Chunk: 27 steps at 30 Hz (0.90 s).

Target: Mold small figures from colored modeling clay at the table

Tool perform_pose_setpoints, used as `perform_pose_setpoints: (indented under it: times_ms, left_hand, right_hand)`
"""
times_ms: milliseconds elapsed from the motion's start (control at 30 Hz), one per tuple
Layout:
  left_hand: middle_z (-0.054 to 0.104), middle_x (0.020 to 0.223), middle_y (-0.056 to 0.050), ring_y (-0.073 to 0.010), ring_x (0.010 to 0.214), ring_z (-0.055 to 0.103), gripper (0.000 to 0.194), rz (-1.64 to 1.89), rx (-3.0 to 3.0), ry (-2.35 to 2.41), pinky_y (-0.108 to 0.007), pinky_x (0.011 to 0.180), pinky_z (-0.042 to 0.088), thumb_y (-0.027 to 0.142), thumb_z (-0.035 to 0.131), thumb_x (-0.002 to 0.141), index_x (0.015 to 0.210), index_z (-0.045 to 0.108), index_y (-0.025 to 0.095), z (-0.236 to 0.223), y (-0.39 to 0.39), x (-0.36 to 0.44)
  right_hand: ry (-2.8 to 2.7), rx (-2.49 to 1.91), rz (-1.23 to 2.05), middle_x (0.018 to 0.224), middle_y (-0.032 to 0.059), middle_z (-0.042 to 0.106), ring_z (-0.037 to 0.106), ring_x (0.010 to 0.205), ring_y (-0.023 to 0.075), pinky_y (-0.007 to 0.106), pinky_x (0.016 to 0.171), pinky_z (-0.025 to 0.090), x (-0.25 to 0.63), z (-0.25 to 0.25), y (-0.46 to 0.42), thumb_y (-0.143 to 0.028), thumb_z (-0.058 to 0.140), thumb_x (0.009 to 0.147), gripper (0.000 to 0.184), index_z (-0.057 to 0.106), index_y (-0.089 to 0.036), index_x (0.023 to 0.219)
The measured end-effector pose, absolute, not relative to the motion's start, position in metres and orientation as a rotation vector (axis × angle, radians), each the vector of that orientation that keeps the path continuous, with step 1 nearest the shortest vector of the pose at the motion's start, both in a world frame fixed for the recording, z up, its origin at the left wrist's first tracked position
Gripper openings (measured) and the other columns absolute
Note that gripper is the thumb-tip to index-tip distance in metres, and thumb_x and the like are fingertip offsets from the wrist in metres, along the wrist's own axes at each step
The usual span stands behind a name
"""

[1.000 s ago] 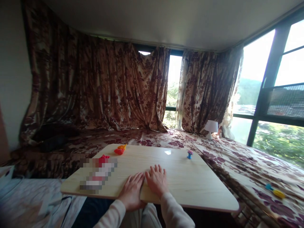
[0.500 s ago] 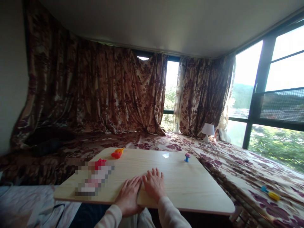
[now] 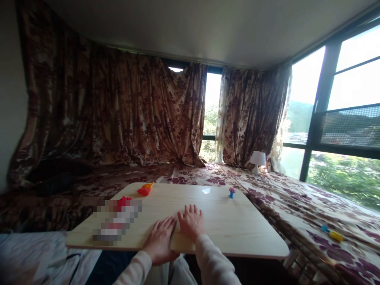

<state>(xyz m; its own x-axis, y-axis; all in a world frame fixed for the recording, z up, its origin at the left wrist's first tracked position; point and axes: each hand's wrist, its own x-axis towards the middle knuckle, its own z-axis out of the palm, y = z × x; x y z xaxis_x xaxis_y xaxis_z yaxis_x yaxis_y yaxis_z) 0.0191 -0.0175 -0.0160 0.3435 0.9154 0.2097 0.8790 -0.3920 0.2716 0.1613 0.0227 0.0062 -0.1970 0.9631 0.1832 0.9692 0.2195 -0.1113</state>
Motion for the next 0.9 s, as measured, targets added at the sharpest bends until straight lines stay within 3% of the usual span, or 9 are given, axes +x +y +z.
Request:
perform_pose_setpoints:
  times_ms: [133, 367, 567, 700, 900]
  left_hand:
    - [0.029, 0.145, -0.008, -0.0250, 0.134, 0.021, 0.096, 0.494, 2.488, 1.677, -0.040, 0.111, 0.009, 0.051, 0.055, 0.051, 0.136, 0.031, 0.013, -0.018, -0.014, 0.018]
    - [0.030, 0.145, -0.006, -0.0251, 0.134, 0.021, 0.097, 0.459, 2.474, 1.698, -0.040, 0.111, 0.009, 0.050, 0.056, 0.049, 0.136, 0.033, 0.014, -0.019, -0.012, 0.019]
    - [0.031, 0.144, -0.006, -0.0239, 0.134, 0.022, 0.092, 0.438, 2.491, 1.719, -0.038, 0.110, 0.010, 0.051, 0.052, 0.053, 0.135, 0.034, 0.014, -0.012, -0.016, 0.021]
    - [0.030, 0.145, -0.006, -0.0248, 0.134, 0.021, 0.096, 0.434, 2.486, 1.726, -0.037, 0.111, 0.010, 0.051, 0.054, 0.050, 0.136, 0.032, 0.014, -0.013, -0.015, 0.021]
    - [0.033, 0.144, -0.007, -0.0262, 0.133, 0.023, 0.095, 0.476, 2.496, 1.708, -0.038, 0.110, 0.011, 0.054, 0.054, 0.051, 0.135, 0.034, 0.015, -0.015, -0.014, 0.020]
  right_hand:
    - [-2.169, -1.809, -0.072, 0.143, 0.0144, 0.031, 0.021, 0.133, 0.0268, 0.050, 0.105, 0.018, 0.160, -0.001, 0.031, -0.042, 0.023, 0.091, 0.055, 0.035, -0.010, 0.135]
    - [-2.280, -1.651, -0.054, 0.139, 0.0111, 0.040, 0.021, 0.134, 0.0240, 0.046, 0.106, 0.017, 0.170, -0.007, -0.002, -0.035, 0.023, 0.092, 0.048, 0.045, -0.014, 0.129]
    - [-2.285, -1.645, 0.013, 0.143, 0.0086, 0.033, 0.020, 0.134, 0.0220, 0.041, 0.107, 0.018, 0.173, -0.010, -0.023, -0.032, 0.021, 0.091, 0.050, 0.037, -0.014, 0.135]
    - [-2.241, -1.723, -0.052, 0.142, 0.0107, 0.034, 0.019, 0.135, 0.0227, 0.043, 0.107, 0.015, 0.166, -0.003, 0.001, -0.036, 0.023, 0.092, 0.049, 0.039, -0.014, 0.133]
    - [-2.169, -1.850, -0.083, 0.142, 0.0152, 0.034, 0.023, 0.133, 0.0276, 0.049, 0.102, 0.020, 0.156, 0.008, 0.039, -0.035, 0.025, 0.091, 0.050, 0.035, -0.011, 0.135]
